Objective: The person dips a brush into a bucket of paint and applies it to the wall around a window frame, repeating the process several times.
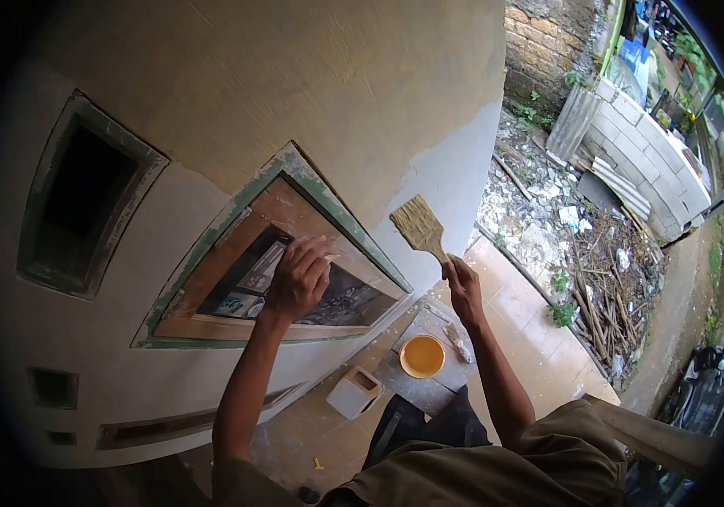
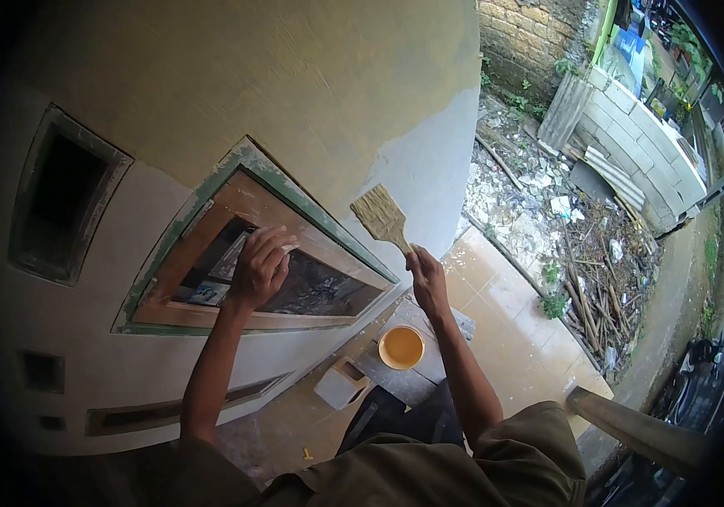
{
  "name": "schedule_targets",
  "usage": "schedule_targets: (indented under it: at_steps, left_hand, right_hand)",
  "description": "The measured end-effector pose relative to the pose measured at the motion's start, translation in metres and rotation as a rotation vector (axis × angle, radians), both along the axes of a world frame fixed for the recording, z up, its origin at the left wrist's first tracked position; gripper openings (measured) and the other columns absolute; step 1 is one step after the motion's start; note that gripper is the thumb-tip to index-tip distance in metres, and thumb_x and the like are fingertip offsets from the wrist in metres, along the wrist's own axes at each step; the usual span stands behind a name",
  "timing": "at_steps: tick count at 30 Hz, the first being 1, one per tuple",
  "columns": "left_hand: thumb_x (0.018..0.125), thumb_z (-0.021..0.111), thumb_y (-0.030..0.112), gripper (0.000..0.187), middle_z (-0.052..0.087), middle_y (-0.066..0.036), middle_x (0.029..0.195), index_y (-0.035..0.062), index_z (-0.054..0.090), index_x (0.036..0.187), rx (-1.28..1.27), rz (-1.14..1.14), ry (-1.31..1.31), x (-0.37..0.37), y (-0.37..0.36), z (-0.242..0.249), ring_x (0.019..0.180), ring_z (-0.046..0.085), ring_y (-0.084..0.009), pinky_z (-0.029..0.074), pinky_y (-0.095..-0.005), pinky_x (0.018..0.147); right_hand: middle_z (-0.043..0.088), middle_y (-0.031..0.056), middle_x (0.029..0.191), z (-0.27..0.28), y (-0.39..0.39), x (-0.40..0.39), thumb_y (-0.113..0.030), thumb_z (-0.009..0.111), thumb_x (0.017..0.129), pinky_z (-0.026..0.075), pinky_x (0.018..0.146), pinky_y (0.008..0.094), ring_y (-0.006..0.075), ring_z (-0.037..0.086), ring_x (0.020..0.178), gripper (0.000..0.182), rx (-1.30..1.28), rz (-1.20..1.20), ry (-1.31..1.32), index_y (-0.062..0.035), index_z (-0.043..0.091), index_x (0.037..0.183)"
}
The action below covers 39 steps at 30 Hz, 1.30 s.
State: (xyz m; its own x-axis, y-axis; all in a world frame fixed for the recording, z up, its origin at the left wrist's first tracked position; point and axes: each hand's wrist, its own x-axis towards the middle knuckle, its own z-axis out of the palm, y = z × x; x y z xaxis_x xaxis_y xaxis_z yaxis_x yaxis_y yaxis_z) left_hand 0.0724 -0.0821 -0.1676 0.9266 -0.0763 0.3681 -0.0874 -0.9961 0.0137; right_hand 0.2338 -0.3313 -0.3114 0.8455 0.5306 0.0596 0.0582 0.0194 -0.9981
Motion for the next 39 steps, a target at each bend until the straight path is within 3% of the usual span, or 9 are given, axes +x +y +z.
schedule_targets:
  at_steps: [1, 3, 8, 16, 23, 32, 39]
  left_hand:
    - [0.083, 0.056, 0.005, 0.014, 0.059, -0.012, 0.113, -0.0001, 0.061, 0.095, 0.005, 0.004, -0.005, 0.008, 0.007, 0.015, 0.113, 0.052, -0.0286, 0.039, -0.044, 0.099]
    - [0.08, 0.058, 0.006, 0.015, 0.056, -0.009, 0.12, 0.0011, 0.061, 0.094, 0.242, -0.042, -0.005, 0.023, 0.019, 0.041, 0.119, 0.048, -0.0257, 0.034, -0.0434, 0.104]
    - [0.076, 0.062, 0.007, 0.021, 0.055, -0.004, 0.121, 0.0047, 0.061, 0.097, 0.378, -0.033, -0.03, 0.049, 0.052, 0.051, 0.121, 0.046, -0.021, 0.033, -0.0412, 0.102]
    - [0.076, 0.063, 0.015, 0.023, 0.053, 0.0, 0.119, 0.0104, 0.06, 0.098, 0.5, 0.017, -0.051, 0.054, 0.064, 0.04, 0.119, 0.045, -0.0163, 0.034, -0.0365, 0.096]
    - [0.076, 0.065, 0.016, 0.021, 0.053, 0.001, 0.119, 0.012, 0.061, 0.096, 0.536, 0.033, -0.062, 0.054, 0.068, 0.033, 0.119, 0.044, -0.0155, 0.033, -0.0369, 0.096]
    - [0.077, 0.064, 0.019, 0.021, 0.053, 0.001, 0.121, 0.0125, 0.061, 0.097, 0.562, 0.047, -0.053, 0.054, 0.069, 0.031, 0.12, 0.042, -0.0152, 0.032, -0.0379, 0.097]
    - [0.077, 0.062, 0.016, 0.012, 0.054, 0.001, 0.118, 0.0117, 0.059, 0.087, 0.517, 0.015, -0.09, 0.056, 0.065, 0.035, 0.116, 0.044, -0.0168, 0.034, -0.0381, 0.094]
  right_hand:
    - [0.047, 0.0028, 0.07, 0.025, 0.014, 0.013, -0.02, 0.045, 0.098, 0.039, 0.066, 0.0264, 0.012, 0.044, 0.069, 0.026, 0.019, 0.024, -0.005, 0.002, 0.053, 0.087]
    - [0.045, 0.0016, 0.069, 0.059, 0.043, 0.035, -0.022, 0.045, 0.099, 0.037, 0.064, 0.0257, 0.011, 0.041, 0.068, 0.028, 0.129, 0.048, -0.057, 0.0016, 0.053, 0.086]
    - [0.048, 0.0041, 0.068, 0.107, 0.095, 0.058, -0.026, 0.046, 0.099, 0.038, 0.063, 0.0273, 0.0117, 0.042, 0.067, 0.033, 0.26, 0.062, -0.139, 0.0031, 0.053, 0.085]
    - [0.046, 0.0038, 0.065, 0.079, 0.125, 0.062, -0.025, 0.047, 0.099, 0.037, 0.058, 0.0278, 0.0114, 0.041, 0.063, 0.032, 0.314, 0.078, -0.157, 0.0017, 0.051, 0.081]
    - [0.048, 0.0046, 0.068, 0.027, 0.094, 0.054, -0.025, 0.046, 0.099, 0.038, 0.061, 0.0284, 0.012, 0.043, 0.066, 0.032, 0.152, 0.083, -0.093, 0.0024, 0.053, 0.085]
    - [0.043, -0.0003, 0.072, 0.111, 0.125, 0.065, -0.022, 0.046, 0.099, 0.035, 0.065, 0.0245, 0.0095, 0.039, 0.071, 0.03, 0.401, 0.095, -0.1, -0.0003, 0.047, 0.079]
    - [0.044, 0.0033, 0.067, 0.064, 0.121, 0.058, -0.023, 0.046, 0.099, 0.036, 0.061, 0.0266, 0.0108, 0.041, 0.066, 0.031, 0.29, 0.081, -0.127, 0.0024, 0.051, 0.083]
